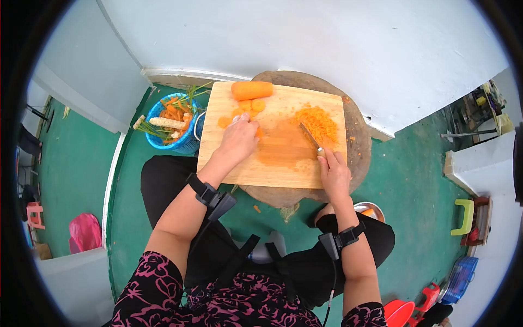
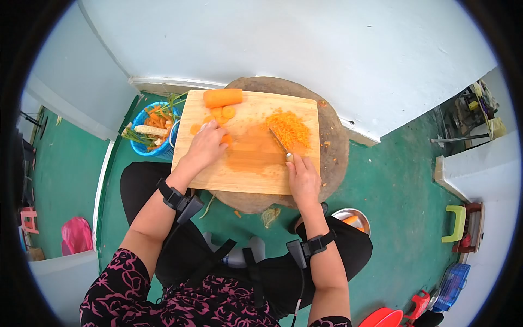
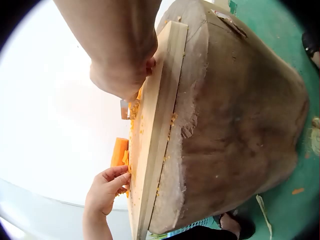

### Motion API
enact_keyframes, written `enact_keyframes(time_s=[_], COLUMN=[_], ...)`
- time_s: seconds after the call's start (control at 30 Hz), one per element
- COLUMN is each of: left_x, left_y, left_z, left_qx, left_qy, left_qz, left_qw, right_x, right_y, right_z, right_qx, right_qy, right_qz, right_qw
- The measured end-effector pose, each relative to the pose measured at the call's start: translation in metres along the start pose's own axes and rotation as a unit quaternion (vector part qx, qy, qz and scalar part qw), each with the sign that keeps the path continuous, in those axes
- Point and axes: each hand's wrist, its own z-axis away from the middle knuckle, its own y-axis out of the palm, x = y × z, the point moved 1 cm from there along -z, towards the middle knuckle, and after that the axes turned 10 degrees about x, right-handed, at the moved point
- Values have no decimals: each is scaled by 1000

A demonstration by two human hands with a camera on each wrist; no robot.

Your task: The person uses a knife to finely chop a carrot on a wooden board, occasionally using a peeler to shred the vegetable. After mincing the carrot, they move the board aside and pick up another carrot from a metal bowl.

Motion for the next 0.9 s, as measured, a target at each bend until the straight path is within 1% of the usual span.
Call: enact_keyframes(time_s=[0.03,0.13,0.23,0.33,0.43,0.53,0.63,0.73,0.9], left_x=[0,2,2,2,2,3,1,0,0], left_y=[0,-1,-1,0,1,-1,-2,-3,-1], left_z=[0,1,1,1,-1,1,1,0,-1], left_qx=[8,14,15,15,10,18,30,30,34], left_qy=[-7,-12,-12,-8,-4,-8,-19,-21,-23], left_qz=[-3,-3,3,-3,-13,-7,0,4,-10], left_qw=[1000,1000,1000,1000,1000,1000,999,999,999], right_x=[-2,-12,-14,-7,-9,-17,-14,-8,-5], right_y=[1,-2,-1,-5,-6,-4,-4,-3,6], right_z=[0,0,0,-2,-2,-3,-1,-1,2], right_qx=[-9,-21,-26,-4,-4,-21,-11,-10,-27], right_qy=[-7,32,26,32,41,36,30,4,-37], right_qz=[-13,-36,-25,-1,-30,-86,-58,5,60], right_qw=[1000,999,999,999,999,995,998,1000,997])
